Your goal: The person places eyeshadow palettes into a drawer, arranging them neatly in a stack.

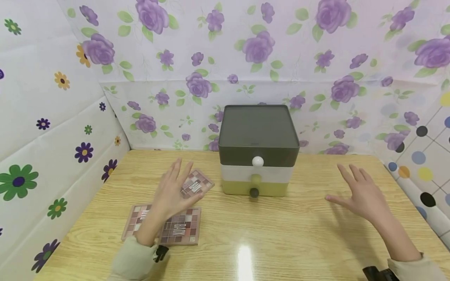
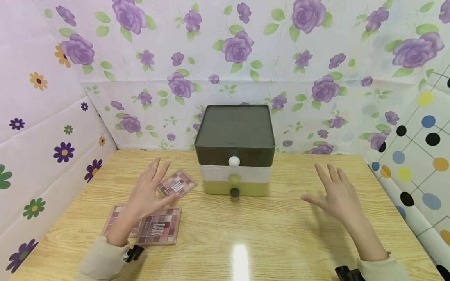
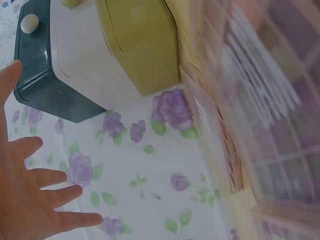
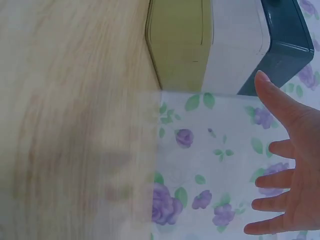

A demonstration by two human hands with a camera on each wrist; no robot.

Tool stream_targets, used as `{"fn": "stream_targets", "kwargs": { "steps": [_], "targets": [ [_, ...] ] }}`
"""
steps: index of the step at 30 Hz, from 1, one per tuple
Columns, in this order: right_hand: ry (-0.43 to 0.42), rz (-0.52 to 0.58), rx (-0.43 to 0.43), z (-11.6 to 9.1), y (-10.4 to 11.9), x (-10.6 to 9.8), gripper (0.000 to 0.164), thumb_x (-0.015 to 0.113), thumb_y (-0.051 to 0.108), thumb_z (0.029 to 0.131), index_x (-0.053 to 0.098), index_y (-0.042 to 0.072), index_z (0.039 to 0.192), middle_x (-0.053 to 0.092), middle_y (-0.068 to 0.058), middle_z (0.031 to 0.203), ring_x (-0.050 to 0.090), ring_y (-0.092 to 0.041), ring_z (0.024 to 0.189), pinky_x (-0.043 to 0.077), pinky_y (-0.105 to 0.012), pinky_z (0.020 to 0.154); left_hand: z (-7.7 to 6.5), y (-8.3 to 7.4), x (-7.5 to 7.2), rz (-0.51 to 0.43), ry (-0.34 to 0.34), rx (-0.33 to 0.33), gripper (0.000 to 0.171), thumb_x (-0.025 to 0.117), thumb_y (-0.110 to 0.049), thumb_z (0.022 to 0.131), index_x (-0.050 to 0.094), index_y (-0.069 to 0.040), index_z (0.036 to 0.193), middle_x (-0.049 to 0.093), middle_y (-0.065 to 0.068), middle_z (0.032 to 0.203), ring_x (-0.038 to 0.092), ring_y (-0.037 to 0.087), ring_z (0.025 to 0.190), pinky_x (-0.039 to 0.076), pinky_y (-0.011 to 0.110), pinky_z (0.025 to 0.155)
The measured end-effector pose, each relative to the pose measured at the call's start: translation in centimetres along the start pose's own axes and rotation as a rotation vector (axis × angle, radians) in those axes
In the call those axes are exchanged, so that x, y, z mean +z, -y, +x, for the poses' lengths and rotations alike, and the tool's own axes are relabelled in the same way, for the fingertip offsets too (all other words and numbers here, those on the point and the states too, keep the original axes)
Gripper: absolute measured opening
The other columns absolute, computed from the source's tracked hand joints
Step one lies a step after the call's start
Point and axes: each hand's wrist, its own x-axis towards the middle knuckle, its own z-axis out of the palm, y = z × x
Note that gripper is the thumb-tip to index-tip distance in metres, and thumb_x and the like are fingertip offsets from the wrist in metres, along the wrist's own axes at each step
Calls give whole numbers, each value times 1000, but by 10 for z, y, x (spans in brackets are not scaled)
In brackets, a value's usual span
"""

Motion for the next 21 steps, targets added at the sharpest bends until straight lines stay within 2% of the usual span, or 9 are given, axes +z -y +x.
{"fn": "stream_targets", "kwargs": {
  "steps": [7, 14, 18, 21],
  "targets": [
    [-28, 109, -31, 14, 8, -6, 95, 71, 45, 74, 22, 2, 143, 25, -37, 136, 25, -57, 117, 26, -69, 85, 8, -11, 1, -138, -90, 26, 85, 67, -45, 75, 29, -12, 143, 29, 16, 144, 31, 38, 127, 30, 58, 97],
    [-25, 231, -41, 30, 17, -11, 69, 60, 34, 87, 33, -6, 137, 33, -35, 133, 31, -55, 116, 28, -67, 87, 16, -22, 4, -249, -166, 23, 74, 71, -41, 73, 44, -9, 134, 47, 14, 133, 43, 33, 120, 35, 53, 96],
    [0, 316, -16, 39, 20, -13, 57, 51, 31, 94, 36, -7, 135, 37, -33, 132, 34, -53, 115, 32, -65, 86, 23, -27, 9, -346, -244, 60, 66, 75, -35, 70, 54, -6, 125, 57, 13, 119, 55, 28, 105, 44, 47, 88],
    [2, 385, 1, 46, 21, -12, 52, 46, 29, 96, 38, -6, 133, 40, -32, 130, 41, -50, 112, 39, -62, 82, 29, -31, 14, -427, -303, 105, 59, 78, -28, 68, 59, -2, 117, 61, 12, 107, 60, 24, 89, 50, 40, 76]
  ]
}}
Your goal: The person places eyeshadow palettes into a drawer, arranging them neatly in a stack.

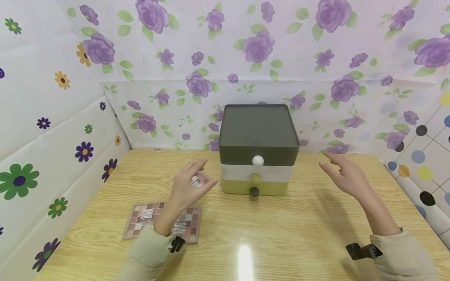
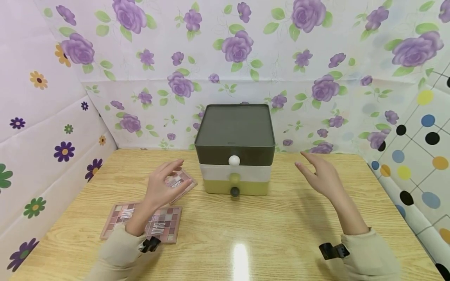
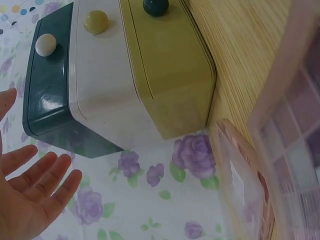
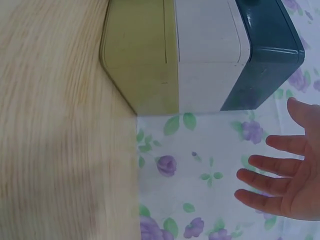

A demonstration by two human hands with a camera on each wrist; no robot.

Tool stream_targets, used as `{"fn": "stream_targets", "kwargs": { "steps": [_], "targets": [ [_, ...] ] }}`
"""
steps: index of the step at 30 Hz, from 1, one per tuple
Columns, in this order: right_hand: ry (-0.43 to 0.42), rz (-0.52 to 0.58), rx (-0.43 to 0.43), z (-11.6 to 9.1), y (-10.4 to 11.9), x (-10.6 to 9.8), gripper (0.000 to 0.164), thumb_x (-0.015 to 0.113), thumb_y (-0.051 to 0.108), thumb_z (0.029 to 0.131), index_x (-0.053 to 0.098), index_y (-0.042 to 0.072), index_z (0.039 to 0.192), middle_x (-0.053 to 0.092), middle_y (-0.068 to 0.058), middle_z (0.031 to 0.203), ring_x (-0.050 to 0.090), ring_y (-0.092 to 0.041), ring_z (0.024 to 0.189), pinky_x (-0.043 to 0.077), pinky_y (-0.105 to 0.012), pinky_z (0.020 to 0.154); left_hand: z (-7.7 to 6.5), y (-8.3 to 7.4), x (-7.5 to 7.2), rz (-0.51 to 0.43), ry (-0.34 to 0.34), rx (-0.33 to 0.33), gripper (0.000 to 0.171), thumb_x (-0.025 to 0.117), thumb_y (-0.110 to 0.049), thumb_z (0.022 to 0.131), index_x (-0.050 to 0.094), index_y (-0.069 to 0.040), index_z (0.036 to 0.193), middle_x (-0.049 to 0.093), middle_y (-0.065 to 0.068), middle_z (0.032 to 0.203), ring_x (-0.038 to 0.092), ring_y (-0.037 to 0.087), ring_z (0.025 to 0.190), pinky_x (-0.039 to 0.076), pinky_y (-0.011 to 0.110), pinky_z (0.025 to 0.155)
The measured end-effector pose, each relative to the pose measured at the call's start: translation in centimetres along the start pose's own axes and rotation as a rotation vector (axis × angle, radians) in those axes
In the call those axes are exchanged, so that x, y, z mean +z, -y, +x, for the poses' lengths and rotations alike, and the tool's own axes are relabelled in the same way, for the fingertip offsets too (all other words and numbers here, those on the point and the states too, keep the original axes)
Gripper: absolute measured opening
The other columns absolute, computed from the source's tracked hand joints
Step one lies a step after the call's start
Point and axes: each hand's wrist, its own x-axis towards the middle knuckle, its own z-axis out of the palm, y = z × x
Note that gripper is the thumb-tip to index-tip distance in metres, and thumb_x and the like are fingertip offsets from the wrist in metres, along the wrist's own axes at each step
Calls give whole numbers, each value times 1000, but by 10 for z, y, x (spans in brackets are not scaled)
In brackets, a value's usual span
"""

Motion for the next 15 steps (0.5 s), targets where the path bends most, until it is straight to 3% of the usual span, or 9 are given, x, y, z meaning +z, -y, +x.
{"fn": "stream_targets", "kwargs": {
  "steps": [4, 10, 15],
  "targets": [
    [-21, 84, 17, 9, 2, 2, 49, 43, 30, 97, 42, -4, 133, 47, -28, 126, 48, -46, 108, 42, -61, 79, 4, -2, 10, -111, -55, 54, 48, 78, -18, 66, 62, 3, 107, 63, 15, 98, 61, 26, 78, 53, 35, 64],
    [-54, 165, 79, 20, 8, 5, 51, 42, 37, 96, 44, 3, 134, 49, -24, 127, 47, -45, 110, 38, -61, 84, 7, -7, 24, -192, -95, 80, 41, 78, -12, 68, 62, 5, 101, 64, 17, 92, 62, 27, 75, 54, 36, 60],
    [-87, 202, 78, 31, 15, 8, 50, 43, 38, 95, 45, 8, 134, 56, -19, 121, 58, -32, 101, 47, -46, 83, 11, -12, 37, -262, -94, 102, 40, 77, -6, 69, 61, 8, 103, 63, 20, 86, 62, 29, 71, 54, 38, 54]
  ]
}}
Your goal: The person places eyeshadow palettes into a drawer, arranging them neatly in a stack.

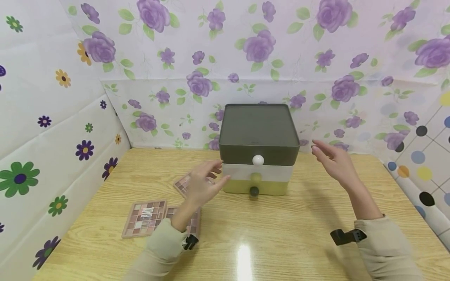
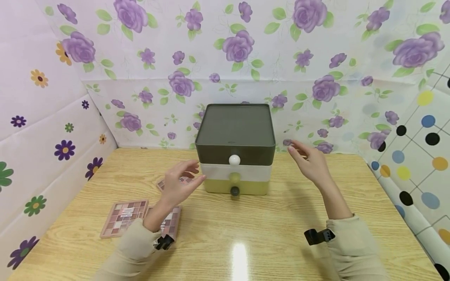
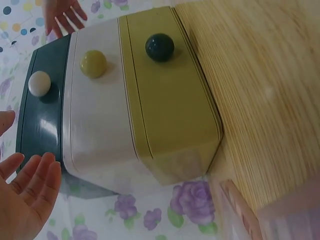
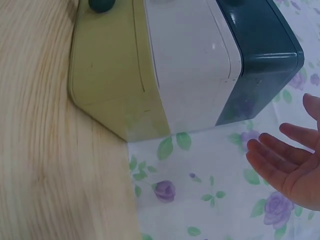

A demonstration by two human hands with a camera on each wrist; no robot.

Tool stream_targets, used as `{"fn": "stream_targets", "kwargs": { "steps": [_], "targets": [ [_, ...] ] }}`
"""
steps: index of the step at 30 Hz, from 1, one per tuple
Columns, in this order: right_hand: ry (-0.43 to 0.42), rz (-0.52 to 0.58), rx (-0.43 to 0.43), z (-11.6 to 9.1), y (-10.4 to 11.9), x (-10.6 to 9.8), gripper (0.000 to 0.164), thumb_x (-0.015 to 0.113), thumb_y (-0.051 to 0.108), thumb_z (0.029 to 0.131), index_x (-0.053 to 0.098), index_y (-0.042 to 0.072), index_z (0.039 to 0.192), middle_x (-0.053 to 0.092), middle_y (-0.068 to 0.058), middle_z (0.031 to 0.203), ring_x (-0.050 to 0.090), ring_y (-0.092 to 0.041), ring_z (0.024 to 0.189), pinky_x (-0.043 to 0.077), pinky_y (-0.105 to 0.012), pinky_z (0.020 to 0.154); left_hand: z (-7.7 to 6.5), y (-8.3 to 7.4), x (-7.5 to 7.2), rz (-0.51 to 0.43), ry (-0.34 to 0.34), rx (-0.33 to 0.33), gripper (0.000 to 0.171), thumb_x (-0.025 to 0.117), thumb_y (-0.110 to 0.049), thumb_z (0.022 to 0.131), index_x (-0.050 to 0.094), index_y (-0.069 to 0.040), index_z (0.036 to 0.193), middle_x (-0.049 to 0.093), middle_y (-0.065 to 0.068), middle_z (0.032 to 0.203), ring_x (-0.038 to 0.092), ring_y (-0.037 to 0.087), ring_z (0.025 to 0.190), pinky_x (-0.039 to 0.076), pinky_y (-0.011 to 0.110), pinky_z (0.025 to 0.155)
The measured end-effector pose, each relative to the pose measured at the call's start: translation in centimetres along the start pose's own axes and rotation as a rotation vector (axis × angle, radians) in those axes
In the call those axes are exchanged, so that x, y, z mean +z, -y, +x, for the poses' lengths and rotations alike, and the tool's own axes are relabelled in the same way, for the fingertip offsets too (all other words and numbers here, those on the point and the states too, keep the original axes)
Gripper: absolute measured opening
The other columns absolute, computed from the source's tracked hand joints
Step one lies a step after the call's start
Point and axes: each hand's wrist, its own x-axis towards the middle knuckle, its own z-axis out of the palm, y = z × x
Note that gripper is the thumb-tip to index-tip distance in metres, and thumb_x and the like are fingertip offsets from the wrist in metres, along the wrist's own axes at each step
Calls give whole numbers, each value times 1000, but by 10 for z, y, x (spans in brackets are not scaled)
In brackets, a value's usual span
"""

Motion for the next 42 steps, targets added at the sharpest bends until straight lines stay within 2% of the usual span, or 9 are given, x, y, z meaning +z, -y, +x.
{"fn": "stream_targets", "kwargs": {
  "steps": [5, 7, 17, 21, 27, 31, 34, 39, 42],
  "targets": [
    [2, 50, -3, 6, 6, 3, 49, 44, 39, 95, 45, 13, 135, 58, -15, 118, 58, 1, 90, 48, -18, 76, 3, -5, 13, -38, 21, -19, 45, 76, -5, 71, 58, 7, 109, 62, 20, 87, 62, 30, 70, 53, 37, 54],
    [9, 77, -13, 9, 8, 4, 48, 43, 38, 95, 44, 12, 136, 58, -15, 119, 55, 7, 88, 47, -16, 77, 3, -7, 17, -55, 32, -41, 46, 76, -5, 71, 57, 6, 111, 62, 20, 89, 62, 29, 71, 53, 39, 55],
    [23, 255, 18, 23, 21, 12, 52, 46, 38, 94, 43, 7, 136, 49, -17, 129, 56, -2, 97, 50, -22, 78, 7, -15, 35, -124, 14, -85, 46, 77, -1, 69, 58, 9, 109, 62, 24, 89, 61, 34, 70, 53, 43, 55],
    [19, 291, 31, 28, 26, 16, 54, 48, 38, 93, 43, 4, 135, 49, -20, 128, 56, 2, 91, 49, -19, 78, 14, -29, 39, -149, 10, -61, 43, 75, 5, 67, 56, 15, 105, 61, 29, 86, 60, 39, 67, 52, 47, 52],
    [9, 342, 34, 31, 30, 22, 53, 51, 33, 93, 45, -1, 132, 43, -20, 134, 55, 2, 92, 49, -29, 85, 22, -50, 43, -161, -4, -56, 40, 73, 8, 67, 55, 17, 102, 60, 30, 84, 61, 40, 65, 51, 47, 51],
    [-12, 396, 64, 31, 33, 25, 51, 53, 29, 92, 45, -3, 131, 41, -20, 135, 54, 1, 93, 47, -32, 87, 19, -36, 56, -187, -9, -85, 41, 74, 5, 69, 56, 15, 104, 61, 29, 85, 62, 39, 65, 51, 49, 51],
    [-26, 434, 73, 30, 35, 27, 49, 53, 27, 93, 46, -4, 130, 44, -22, 133, 55, 2, 93, 48, -27, 85, 17, -24, 65, -185, -8, -101, 42, 75, 1, 71, 56, 12, 107, 62, 26, 86, 63, 36, 66, 52, 45, 51],
    [-49, 469, 73, 29, 36, 28, 47, 53, 25, 93, 47, -5, 128, 47, -25, 128, 56, 0, 95, 47, -18, 81, 18, -23, 71, -152, -2, -109, 42, 75, -4, 73, 57, 5, 110, 64, 19, 86, 65, 28, 67, 53, 36, 53],
    [-63, 460, 71, 28, 36, 29, 48, 53, 26, 93, 47, -6, 128, 47, -25, 128, 57, -5, 100, 47, -18, 82, 19, -25, 74, -140, 3, -111, 40, 74, -6, 74, 57, 3, 110, 65, 17, 84, 65, 25, 66, 53, 34, 53]
  ]
}}
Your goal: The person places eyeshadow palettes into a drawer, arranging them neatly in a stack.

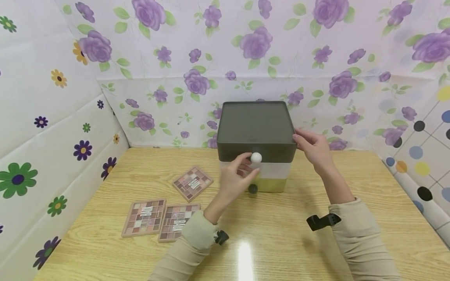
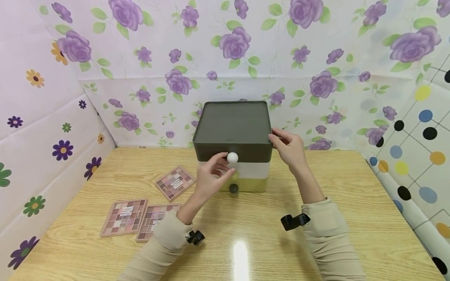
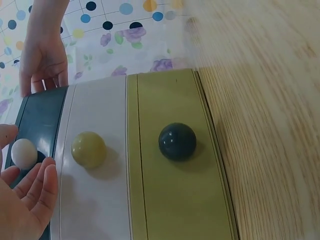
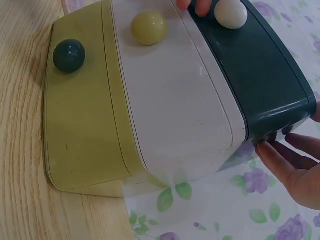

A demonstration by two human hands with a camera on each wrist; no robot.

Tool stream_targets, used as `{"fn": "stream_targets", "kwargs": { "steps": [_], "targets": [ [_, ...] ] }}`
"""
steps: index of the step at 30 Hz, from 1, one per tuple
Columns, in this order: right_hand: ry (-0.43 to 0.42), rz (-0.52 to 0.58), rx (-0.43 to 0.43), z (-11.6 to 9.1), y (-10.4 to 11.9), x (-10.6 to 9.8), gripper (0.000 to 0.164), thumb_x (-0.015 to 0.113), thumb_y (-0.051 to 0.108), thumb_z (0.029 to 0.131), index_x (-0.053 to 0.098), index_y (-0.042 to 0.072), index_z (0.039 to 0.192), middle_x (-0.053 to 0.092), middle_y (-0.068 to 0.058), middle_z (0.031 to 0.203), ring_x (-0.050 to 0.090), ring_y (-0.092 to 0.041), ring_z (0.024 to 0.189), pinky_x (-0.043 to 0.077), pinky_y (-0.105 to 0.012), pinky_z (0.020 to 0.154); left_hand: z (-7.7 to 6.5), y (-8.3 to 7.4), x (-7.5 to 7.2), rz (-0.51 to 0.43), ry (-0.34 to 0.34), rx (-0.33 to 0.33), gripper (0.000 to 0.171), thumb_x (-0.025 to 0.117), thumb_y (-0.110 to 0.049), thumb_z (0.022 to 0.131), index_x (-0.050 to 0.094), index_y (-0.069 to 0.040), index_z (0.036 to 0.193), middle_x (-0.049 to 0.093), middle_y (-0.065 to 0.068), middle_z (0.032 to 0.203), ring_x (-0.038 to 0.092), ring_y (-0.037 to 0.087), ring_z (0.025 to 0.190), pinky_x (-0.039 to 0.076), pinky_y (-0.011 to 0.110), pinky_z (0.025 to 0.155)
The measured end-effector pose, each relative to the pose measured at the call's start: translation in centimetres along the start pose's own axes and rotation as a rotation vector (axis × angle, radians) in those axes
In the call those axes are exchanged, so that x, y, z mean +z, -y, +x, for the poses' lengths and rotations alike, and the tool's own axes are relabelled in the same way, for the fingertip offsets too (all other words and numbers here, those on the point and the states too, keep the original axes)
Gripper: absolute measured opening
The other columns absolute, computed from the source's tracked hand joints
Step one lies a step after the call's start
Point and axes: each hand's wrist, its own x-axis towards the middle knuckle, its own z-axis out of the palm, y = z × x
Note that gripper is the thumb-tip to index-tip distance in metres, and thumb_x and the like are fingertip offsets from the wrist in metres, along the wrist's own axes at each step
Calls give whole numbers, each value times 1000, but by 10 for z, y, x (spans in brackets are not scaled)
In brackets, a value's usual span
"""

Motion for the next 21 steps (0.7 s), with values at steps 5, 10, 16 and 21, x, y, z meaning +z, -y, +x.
{"fn": "stream_targets", "kwargs": {
  "steps": [5, 10, 16, 21],
  "targets": [
    [-10, -7, -6, 0, -1, 0, 48, 53, 26, 93, 46, -8, 127, 46, -25, 128, 56, -13, 106, 48, -19, 82, 3, -2, 6, -6, -12, -6, 39, 73, -7, 76, 57, 3, 110, 66, 16, 82, 65, 24, 65, 53, 36, 51],
    [-7, 5, -15, 0, -1, 0, 46, 52, 23, 93, 47, -8, 127, 46, -24, 128, 55, -15, 107, 47, -17, 80, 6, -3, 12, 7, -51, -17, 31, 71, -8, 78, 58, 2, 104, 67, 14, 79, 65, 22, 64, 53, 34, 51],
    [-14, 35, -29, 0, -1, 1, 43, 52, 18, 93, 47, -10, 125, 46, -25, 128, 57, -8, 103, 48, -17, 78, 9, -4, 15, 15, -75, -30, 25, 69, -7, 79, 57, 3, 98, 66, 14, 76, 64, 21, 63, 53, 30, 53],
    [-19, 26, -30, -1, -2, 2, 43, 52, 19, 93, 48, -10, 125, 45, -24, 129, 56, -10, 105, 48, -17, 78, 9, -4, 16, 21, -85, -19, 23, 69, -5, 78, 57, 5, 96, 65, 15, 74, 63, 21, 61, 53, 28, 51]
  ]
}}
